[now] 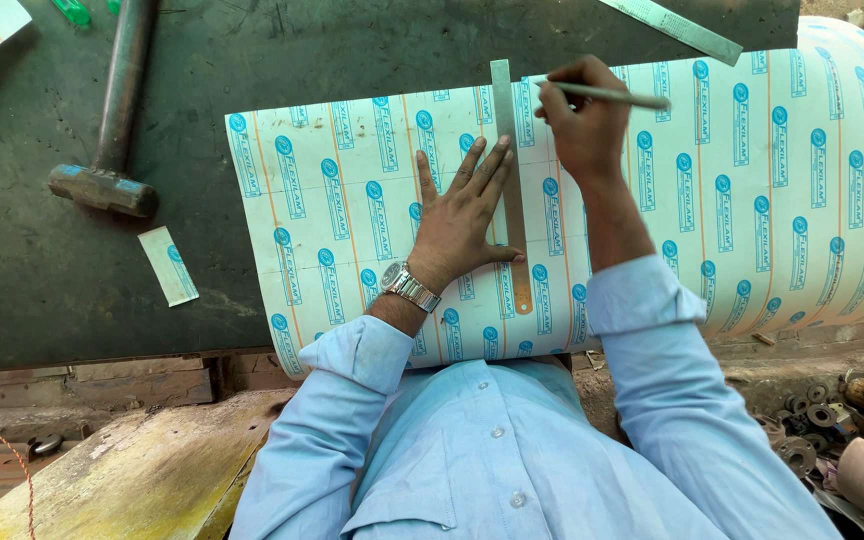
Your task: The person uses a metal ruler and a green marker to draw straight lines on a large white sheet with blue printed patterns. The person repeatedly repositions the ruler and draws multiple parallel lines across the sheet.
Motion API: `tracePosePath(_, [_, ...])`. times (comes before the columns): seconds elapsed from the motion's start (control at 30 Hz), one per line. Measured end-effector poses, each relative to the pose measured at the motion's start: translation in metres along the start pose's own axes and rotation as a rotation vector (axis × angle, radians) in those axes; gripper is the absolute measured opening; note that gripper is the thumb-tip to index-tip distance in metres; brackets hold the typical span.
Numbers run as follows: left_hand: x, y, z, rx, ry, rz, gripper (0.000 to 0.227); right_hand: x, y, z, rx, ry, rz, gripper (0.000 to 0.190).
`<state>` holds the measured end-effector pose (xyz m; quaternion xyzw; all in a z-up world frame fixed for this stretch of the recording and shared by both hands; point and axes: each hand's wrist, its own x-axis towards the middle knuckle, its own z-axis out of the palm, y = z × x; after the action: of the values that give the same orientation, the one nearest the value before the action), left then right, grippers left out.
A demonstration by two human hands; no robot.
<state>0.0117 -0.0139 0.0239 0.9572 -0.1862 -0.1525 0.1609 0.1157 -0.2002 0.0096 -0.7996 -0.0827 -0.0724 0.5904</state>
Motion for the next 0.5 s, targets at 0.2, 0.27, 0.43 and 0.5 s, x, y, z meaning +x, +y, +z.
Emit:
tracePosePath(0.2, [-0.003,-0.001,-0.005,0.001,-0.001,0.007,0.143,-0.103,-0.039,-0.01,0.057,0.145,0.105,0.008])
tracePosePath(0.27, [-0.006,-0.001,-0.007,-0.005,-0.008,0.006,0.145,-0.134,-0.048,-0.011,-0.069,0.136,0.093,0.007])
tracePosePath(0.43, [-0.021,-0.012,-0.016,-0.016,0.047,0.031,0.148,-0.171,-0.053,-0.016,-0.258,0.206,-0.064,0.004])
tracePosePath(0.5, [-0.025,-0.015,-0.017,-0.009,0.046,0.034,0.148,-0.175,-0.05,-0.017,-0.259,0.235,-0.089,0.004])
